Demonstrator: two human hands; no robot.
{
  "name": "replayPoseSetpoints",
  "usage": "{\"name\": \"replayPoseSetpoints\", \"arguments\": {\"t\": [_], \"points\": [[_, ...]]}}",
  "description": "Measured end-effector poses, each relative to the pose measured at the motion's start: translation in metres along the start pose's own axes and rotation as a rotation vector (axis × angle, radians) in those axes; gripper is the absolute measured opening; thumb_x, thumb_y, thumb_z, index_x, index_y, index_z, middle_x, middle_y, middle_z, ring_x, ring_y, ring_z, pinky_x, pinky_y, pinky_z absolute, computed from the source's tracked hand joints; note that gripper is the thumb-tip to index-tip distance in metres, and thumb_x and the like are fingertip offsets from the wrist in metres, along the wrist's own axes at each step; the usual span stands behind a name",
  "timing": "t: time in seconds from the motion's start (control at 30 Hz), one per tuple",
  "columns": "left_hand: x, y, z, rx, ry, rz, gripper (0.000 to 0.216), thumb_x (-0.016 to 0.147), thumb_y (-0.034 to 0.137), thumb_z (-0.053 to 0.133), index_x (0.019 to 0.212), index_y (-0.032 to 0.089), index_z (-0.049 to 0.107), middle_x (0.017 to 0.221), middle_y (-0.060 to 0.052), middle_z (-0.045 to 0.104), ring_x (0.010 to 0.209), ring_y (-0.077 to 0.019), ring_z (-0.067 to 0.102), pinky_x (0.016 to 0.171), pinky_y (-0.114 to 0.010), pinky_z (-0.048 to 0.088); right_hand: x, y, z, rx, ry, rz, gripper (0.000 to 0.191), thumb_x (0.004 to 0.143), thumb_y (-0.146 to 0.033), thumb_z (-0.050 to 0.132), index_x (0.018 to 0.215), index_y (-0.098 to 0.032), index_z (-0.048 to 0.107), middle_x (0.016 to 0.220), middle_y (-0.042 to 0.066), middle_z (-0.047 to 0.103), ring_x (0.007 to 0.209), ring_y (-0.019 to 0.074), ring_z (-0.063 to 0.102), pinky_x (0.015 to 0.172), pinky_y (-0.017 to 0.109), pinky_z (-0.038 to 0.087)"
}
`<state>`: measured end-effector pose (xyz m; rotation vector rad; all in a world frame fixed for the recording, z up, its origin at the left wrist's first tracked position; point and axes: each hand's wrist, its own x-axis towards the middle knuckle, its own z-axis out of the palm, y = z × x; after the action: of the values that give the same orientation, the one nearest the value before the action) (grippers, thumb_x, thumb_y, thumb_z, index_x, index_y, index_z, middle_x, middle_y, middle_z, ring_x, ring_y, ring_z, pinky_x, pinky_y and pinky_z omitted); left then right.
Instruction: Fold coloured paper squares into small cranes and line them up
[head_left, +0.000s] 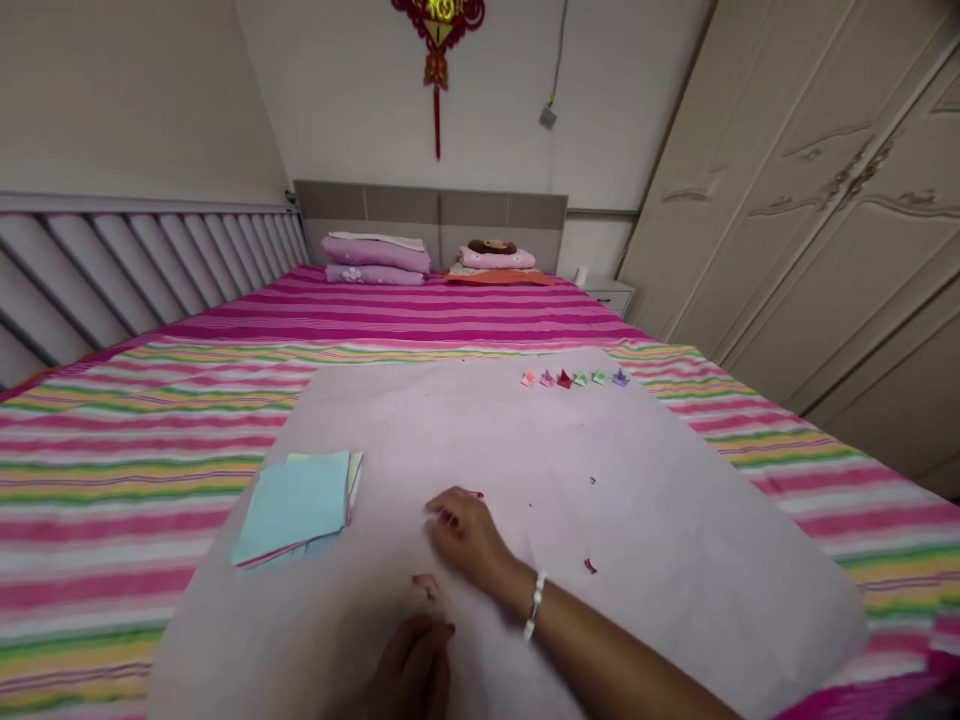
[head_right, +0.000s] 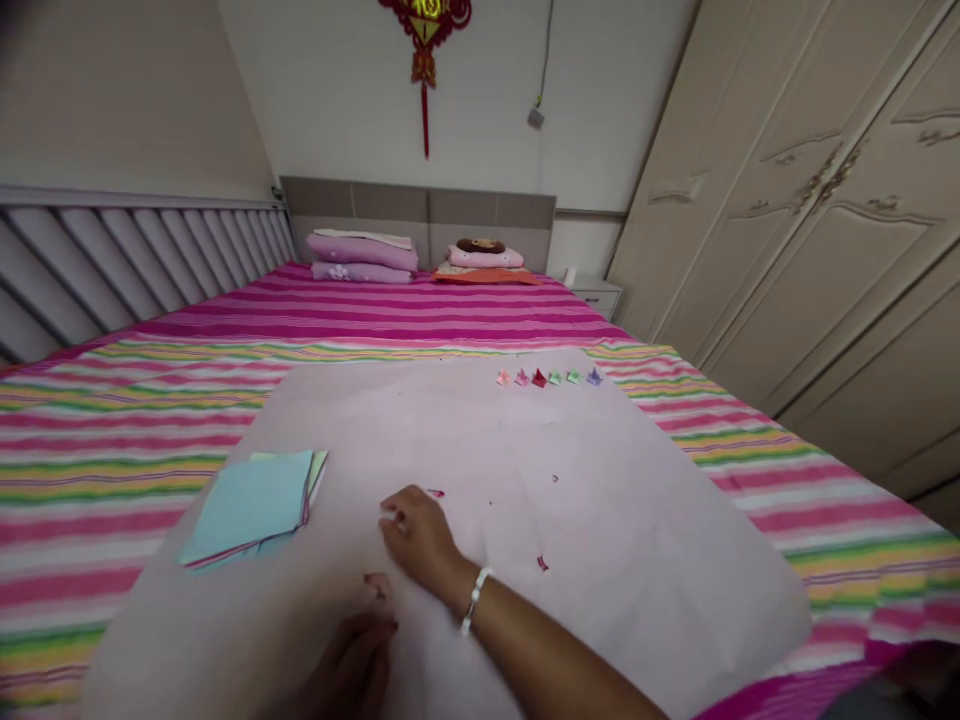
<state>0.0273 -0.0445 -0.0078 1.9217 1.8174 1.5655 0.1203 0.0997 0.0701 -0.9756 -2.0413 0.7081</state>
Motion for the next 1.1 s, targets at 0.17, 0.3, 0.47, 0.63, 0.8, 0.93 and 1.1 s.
{"name": "replayPoseSetpoints", "arguments": {"t": [0.17,0.3,0.47,0.63,0.8,0.93,1.1], "points": [[0.019,-0.001,-0.026,0.021,-0.049,-0.013,0.018,0.087,0.018,0.047,0.084,0.022,0.065,0.085,-0.006,0.067,0.077,-0.0179,0.068,0.068,-0.029,0.058,-0.039,-0.03,0.033,0.176,0.039,0.05,0.02,0.076,-0.004,0.06,0.085,-0.02,0.066,0.082,0.002,0.065,0.072,0.0151,0.06,0.066,0.026,0.05],[0.051,-0.022,-0.063,0.127,0.063,0.038,0.016,0.087,0.02,0.05,0.09,0.021,0.065,0.088,-0.007,0.07,0.085,-0.0193,0.067,0.078,-0.034,0.056,-0.041,-0.039,0.043,0.123,0.081,0.008,0.018,0.078,-0.003,0.056,0.08,-0.02,0.063,0.078,0.002,0.063,0.078,0.0168,0.06,0.07,0.027,0.049],[0.089,-0.057,-0.103,0.228,0.075,0.001,0.022,0.087,0.026,0.05,0.101,0.021,0.066,0.104,-0.009,0.071,0.102,-0.0244,0.064,0.092,-0.046,0.051,-0.044,-0.043,0.057,0.138,0.066,-0.022,0.017,0.08,-0.005,0.053,0.079,-0.02,0.06,0.081,0.004,0.062,0.082,0.0196,0.057,0.074,0.031,0.047],[0.109,-0.082,-0.117,0.274,-0.013,-0.032,0.024,0.084,0.03,0.057,0.105,0.021,0.067,0.113,-0.008,0.07,0.118,-0.0261,0.057,0.103,-0.049,0.044,-0.054,-0.037,0.073,0.152,0.05,-0.056,0.018,0.08,-0.004,0.051,0.081,-0.02,0.06,0.086,0.007,0.062,0.084,0.0221,0.055,0.077,0.036,0.047],[0.12,-0.103,-0.115,0.266,-0.071,-0.092,0.042,0.076,0.034,0.07,0.115,0.019,0.064,0.125,-0.011,0.065,0.13,-0.031,0.046,0.106,-0.052,0.04,-0.059,-0.028,0.078,0.142,0.055,-0.095,0.018,0.082,-0.005,0.051,0.082,-0.02,0.062,0.093,0.008,0.062,0.09,0.0228,0.056,0.082,0.039,0.048],[0.122,-0.116,-0.11,0.224,-0.083,-0.136,0.044,0.074,0.036,0.072,0.114,0.018,0.064,0.126,-0.012,0.064,0.131,-0.032,0.046,0.107,-0.052,0.038,-0.061,-0.025,0.078,0.124,0.068,-0.119,0.018,0.085,-0.008,0.05,0.086,-0.02,0.063,0.096,0.01,0.062,0.093,0.0234,0.056,0.083,0.04,0.048],[0.122,-0.123,-0.109,0.141,-0.06,-0.195,0.04,0.075,0.041,0.07,0.108,0.018,0.067,0.122,-0.012,0.067,0.126,-0.0314,0.051,0.108,-0.052,0.036,-0.063,-0.023,0.081,0.122,0.076,-0.136,0.018,0.086,-0.009,0.049,0.088,-0.019,0.064,0.098,0.01,0.062,0.094,0.0236,0.055,0.084,0.041,0.048]]}}
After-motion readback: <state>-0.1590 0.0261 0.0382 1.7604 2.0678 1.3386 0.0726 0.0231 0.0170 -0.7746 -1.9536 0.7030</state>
